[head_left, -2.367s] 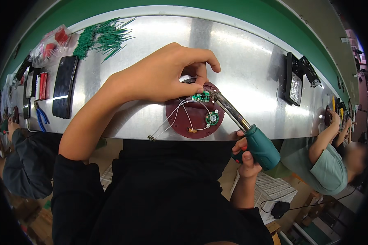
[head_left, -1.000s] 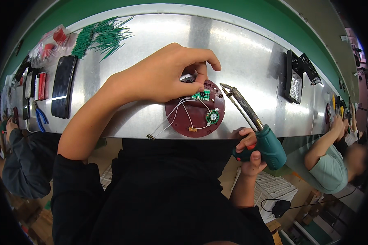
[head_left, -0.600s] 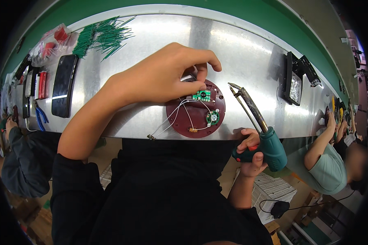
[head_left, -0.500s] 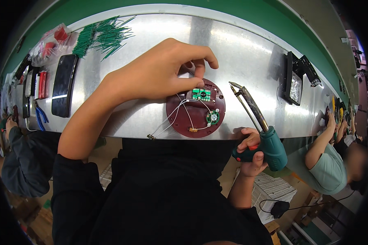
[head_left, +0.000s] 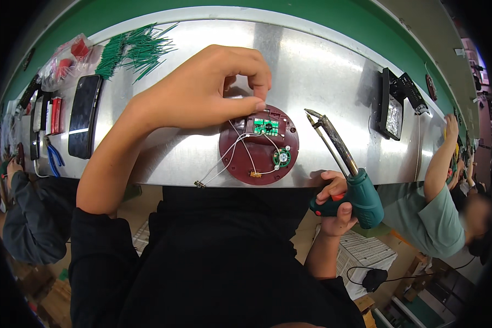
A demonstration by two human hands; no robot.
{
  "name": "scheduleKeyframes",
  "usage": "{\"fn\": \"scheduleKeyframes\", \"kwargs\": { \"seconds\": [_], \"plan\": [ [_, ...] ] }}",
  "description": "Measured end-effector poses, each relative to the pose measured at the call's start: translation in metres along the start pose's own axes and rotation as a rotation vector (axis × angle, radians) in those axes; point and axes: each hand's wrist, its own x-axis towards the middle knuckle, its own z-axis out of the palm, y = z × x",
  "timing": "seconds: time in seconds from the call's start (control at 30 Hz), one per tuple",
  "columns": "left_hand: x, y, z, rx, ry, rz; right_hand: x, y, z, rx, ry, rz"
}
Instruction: Soldering components onto small circular circuit boards on an assembly line.
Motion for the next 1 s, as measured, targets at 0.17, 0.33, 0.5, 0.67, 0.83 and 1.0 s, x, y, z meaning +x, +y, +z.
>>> {"fn": "scheduleKeyframes", "kwargs": {
  "seconds": [0.17,0.33,0.5,0.67,0.83,1.0],
  "plan": [
    [0.003,-0.003,0.037,-0.146,0.292,0.129,0.0,0.0,0.0,0.025,-0.005,-0.006],
    [0.004,0.002,0.045,-0.169,0.254,0.06,0.0,-0.001,-0.002,0.058,-0.004,-0.009],
    [0.001,0.002,0.05,-0.274,0.195,-0.047,0.0,-0.001,0.0,0.044,0.002,0.002],
    [0.0,-0.001,0.052,-0.299,0.202,-0.034,0.0,-0.002,-0.001,0.026,-0.003,0.002],
    [0.001,-0.001,0.049,-0.249,0.188,-0.011,-0.004,-0.003,-0.003,-0.018,-0.049,0.044],
    [0.0,0.008,0.039,-0.341,0.166,-0.166,-0.004,-0.009,-0.005,-0.092,-0.099,0.069]
  ]
}}
